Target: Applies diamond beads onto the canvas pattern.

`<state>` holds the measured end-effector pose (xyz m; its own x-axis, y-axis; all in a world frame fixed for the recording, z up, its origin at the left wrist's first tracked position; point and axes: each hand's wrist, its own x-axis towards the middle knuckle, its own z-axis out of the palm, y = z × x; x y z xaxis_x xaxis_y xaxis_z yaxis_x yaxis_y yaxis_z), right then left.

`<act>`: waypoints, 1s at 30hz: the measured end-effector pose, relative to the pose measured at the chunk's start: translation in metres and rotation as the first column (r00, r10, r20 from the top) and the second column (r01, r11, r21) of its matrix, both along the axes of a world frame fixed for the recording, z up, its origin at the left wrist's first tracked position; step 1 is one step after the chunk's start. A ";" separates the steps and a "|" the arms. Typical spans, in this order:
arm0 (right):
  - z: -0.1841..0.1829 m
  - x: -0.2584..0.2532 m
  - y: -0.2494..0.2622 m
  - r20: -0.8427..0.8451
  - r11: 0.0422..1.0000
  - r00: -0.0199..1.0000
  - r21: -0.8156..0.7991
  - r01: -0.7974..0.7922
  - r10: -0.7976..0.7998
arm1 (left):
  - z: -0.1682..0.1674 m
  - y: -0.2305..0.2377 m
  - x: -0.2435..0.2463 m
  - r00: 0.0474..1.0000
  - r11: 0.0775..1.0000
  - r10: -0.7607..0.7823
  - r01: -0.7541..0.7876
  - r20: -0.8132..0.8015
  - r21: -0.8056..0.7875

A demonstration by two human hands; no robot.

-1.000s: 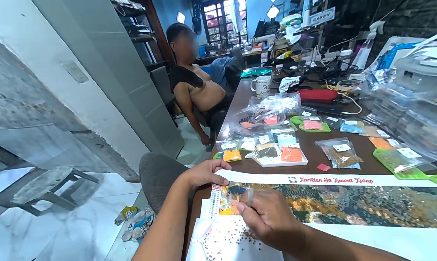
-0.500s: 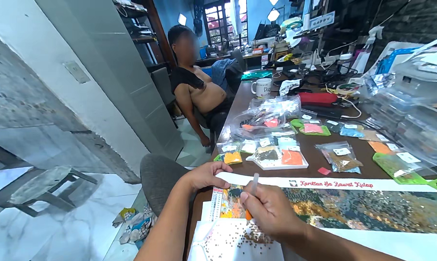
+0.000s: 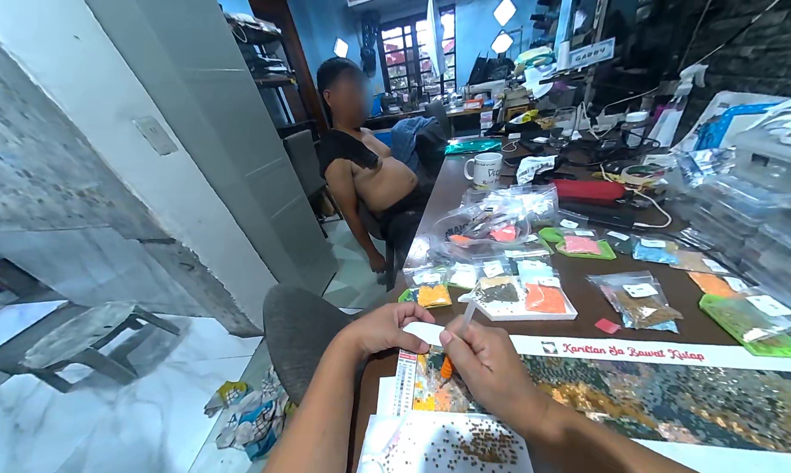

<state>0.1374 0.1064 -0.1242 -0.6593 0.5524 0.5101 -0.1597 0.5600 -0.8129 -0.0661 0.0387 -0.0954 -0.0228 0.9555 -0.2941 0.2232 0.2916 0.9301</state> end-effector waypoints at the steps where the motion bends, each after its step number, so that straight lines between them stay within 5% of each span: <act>1: -0.001 0.000 0.000 0.008 1.000 1.000 0.008 -0.007 0.007 | 0.000 0.000 0.001 1.000 1.000 0.000 0.000 -0.007 0.000; 30: -0.005 0.004 0.010 -0.033 1.000 0.999 0.000 0.026 -0.026 | -0.003 -0.001 -0.005 0.992 0.998 0.049 -0.052 0.113 0.028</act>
<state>0.1410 0.1164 -0.1290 -0.6273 0.5692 0.5315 -0.1716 0.5647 -0.8073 -0.0707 0.0377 -0.0980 -0.0398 0.9626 -0.2681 0.1028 0.2708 0.9571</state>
